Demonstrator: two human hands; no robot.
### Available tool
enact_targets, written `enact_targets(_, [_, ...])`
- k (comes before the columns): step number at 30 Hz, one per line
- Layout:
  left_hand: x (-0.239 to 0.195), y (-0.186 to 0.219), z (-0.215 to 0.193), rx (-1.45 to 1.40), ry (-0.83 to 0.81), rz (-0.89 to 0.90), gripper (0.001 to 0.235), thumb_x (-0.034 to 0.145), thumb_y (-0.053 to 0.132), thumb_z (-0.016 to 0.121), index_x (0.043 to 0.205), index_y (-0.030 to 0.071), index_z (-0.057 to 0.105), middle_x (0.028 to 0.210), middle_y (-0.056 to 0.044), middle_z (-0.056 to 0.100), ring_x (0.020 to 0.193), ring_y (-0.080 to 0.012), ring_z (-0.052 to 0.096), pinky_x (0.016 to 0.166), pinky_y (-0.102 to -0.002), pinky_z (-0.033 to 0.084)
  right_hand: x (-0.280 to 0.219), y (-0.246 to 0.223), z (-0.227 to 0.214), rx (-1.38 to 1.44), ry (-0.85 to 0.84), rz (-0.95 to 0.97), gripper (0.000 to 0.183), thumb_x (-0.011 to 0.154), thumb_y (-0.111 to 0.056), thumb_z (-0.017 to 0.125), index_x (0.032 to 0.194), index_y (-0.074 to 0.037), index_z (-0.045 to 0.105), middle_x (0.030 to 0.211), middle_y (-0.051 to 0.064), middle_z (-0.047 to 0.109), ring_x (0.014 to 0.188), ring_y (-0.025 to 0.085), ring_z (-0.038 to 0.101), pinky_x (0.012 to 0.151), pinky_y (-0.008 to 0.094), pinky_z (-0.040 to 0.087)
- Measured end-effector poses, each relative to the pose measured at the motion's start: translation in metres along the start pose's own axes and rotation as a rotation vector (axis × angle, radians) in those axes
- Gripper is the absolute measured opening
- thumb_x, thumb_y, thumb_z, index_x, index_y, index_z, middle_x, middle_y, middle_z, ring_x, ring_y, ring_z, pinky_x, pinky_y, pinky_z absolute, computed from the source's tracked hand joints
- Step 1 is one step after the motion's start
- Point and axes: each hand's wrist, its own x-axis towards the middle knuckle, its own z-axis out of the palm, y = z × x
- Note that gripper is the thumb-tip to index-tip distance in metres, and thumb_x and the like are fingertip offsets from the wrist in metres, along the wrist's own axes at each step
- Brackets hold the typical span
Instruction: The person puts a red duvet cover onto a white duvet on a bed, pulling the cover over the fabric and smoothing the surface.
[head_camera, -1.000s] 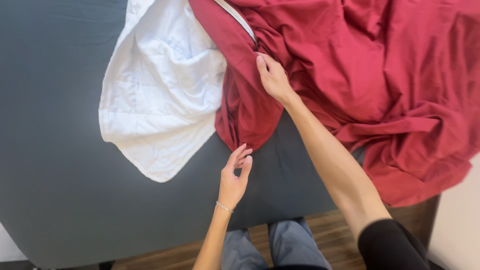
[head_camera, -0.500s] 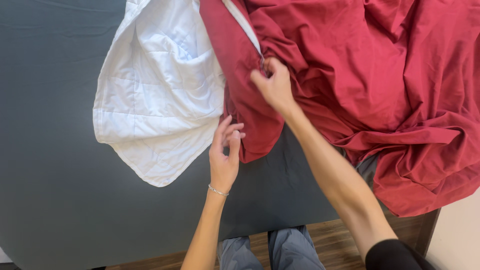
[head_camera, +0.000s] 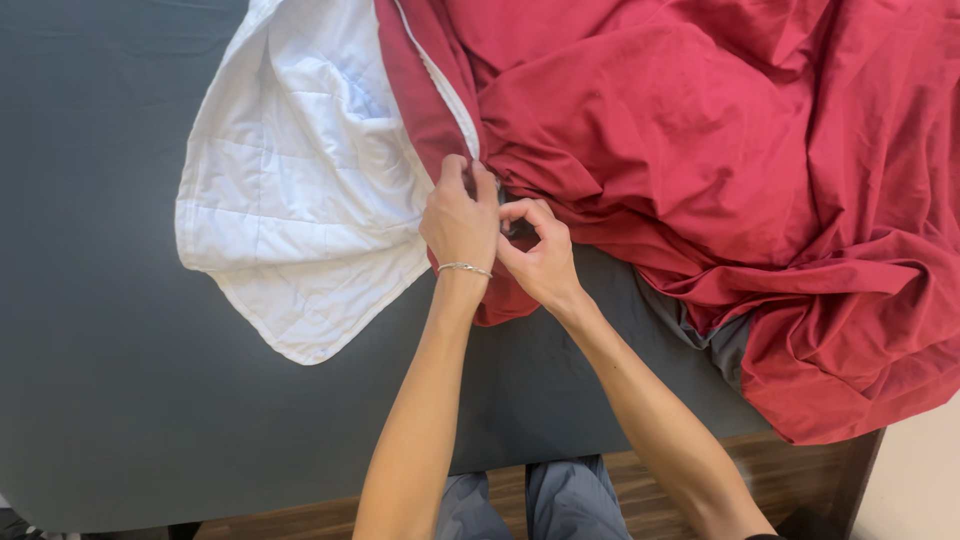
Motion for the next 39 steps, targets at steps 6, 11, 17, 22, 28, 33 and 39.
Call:
enact_targets(6, [-0.015, -0.033, 0.013, -0.410, 0.069, 0.026, 0.018, 0.110, 0.020, 0.059, 0.101, 0.004, 0.059, 0.074, -0.006, 0.054, 0.065, -0.0166, 0.051, 0.063, -0.030, 0.045, 0.031, 0.020, -0.019, 0.472, 0.177, 0.603, 0.050, 0.099, -0.050, 0.063, 0.115, -0.003, 0.067, 0.102, 0.003, 0.067, 0.090, 0.014, 0.065, 0.081, 0.029, 0.053])
enact_targets(11, [-0.023, -0.041, 0.026, -0.837, 0.007, 0.047, 0.018, 0.110, 0.020, 0.059, 0.106, 0.003, 0.060, 0.090, 0.002, 0.057, 0.083, -0.0060, 0.051, 0.076, -0.023, 0.046, 0.089, 0.034, -0.039, 0.753, 0.195, 0.394, 0.037, 0.090, -0.030, 0.072, 0.119, -0.009, 0.063, 0.116, 0.000, 0.070, 0.106, 0.018, 0.068, 0.089, 0.038, 0.057])
enact_targets(17, [-0.019, -0.009, 0.025, -0.654, 0.023, -0.090, 0.028, 0.097, 0.029, 0.072, 0.104, 0.005, 0.061, 0.092, 0.002, 0.064, 0.082, -0.0061, 0.060, 0.075, -0.024, 0.053, 0.080, 0.038, -0.044, 0.970, 0.283, 0.342, 0.015, 0.099, -0.021, 0.058, 0.104, -0.007, 0.060, 0.105, 0.007, 0.067, 0.098, 0.022, 0.069, 0.084, 0.043, 0.060])
enact_targets(22, [-0.009, -0.009, 0.038, -0.854, 0.023, -0.343, 0.027, 0.103, 0.026, 0.063, 0.104, -0.001, 0.065, 0.087, -0.003, 0.062, 0.074, -0.0122, 0.053, 0.065, -0.029, 0.048, 0.053, 0.036, -0.045, 0.918, 0.305, 0.308, 0.011, 0.100, -0.016, 0.058, 0.107, -0.007, 0.061, 0.110, 0.005, 0.067, 0.101, 0.017, 0.068, 0.086, 0.035, 0.057])
enact_targets(28, [-0.012, -0.050, 0.066, -1.385, 0.163, -0.410, 0.024, 0.102, 0.024, 0.059, 0.116, 0.005, 0.063, 0.109, -0.004, 0.068, 0.101, -0.0149, 0.065, 0.091, -0.032, 0.053, 0.064, 0.023, -0.064, 0.984, 0.322, 0.258, 0.012, 0.097, -0.016, 0.059, 0.105, -0.006, 0.060, 0.107, 0.006, 0.067, 0.099, 0.021, 0.067, 0.081, 0.039, 0.057])
enact_targets(33, [-0.011, -0.062, 0.051, -1.927, -0.101, -0.437, 0.035, 0.110, 0.025, 0.059, 0.133, -0.001, 0.058, 0.128, -0.012, 0.063, 0.118, -0.0257, 0.055, 0.109, -0.041, 0.038, 0.068, 0.029, -0.080, 1.084, 0.363, 0.283, 0.019, 0.096, -0.016, 0.057, 0.106, 0.000, 0.060, 0.112, 0.011, 0.068, 0.106, 0.026, 0.068, 0.089, 0.043, 0.060])
enact_targets(39, [-0.059, -0.045, -0.015, -1.043, -0.083, -0.198, 0.058, 0.089, -0.002, 0.077, 0.141, -0.007, 0.052, 0.136, -0.017, 0.062, 0.122, -0.0251, 0.060, 0.108, -0.040, 0.048, 0.096, 0.006, -0.109, 1.122, 0.345, 0.376, 0.033, 0.083, -0.021, 0.057, 0.107, 0.001, 0.065, 0.121, 0.014, 0.071, 0.119, 0.031, 0.065, 0.105, 0.048, 0.056])
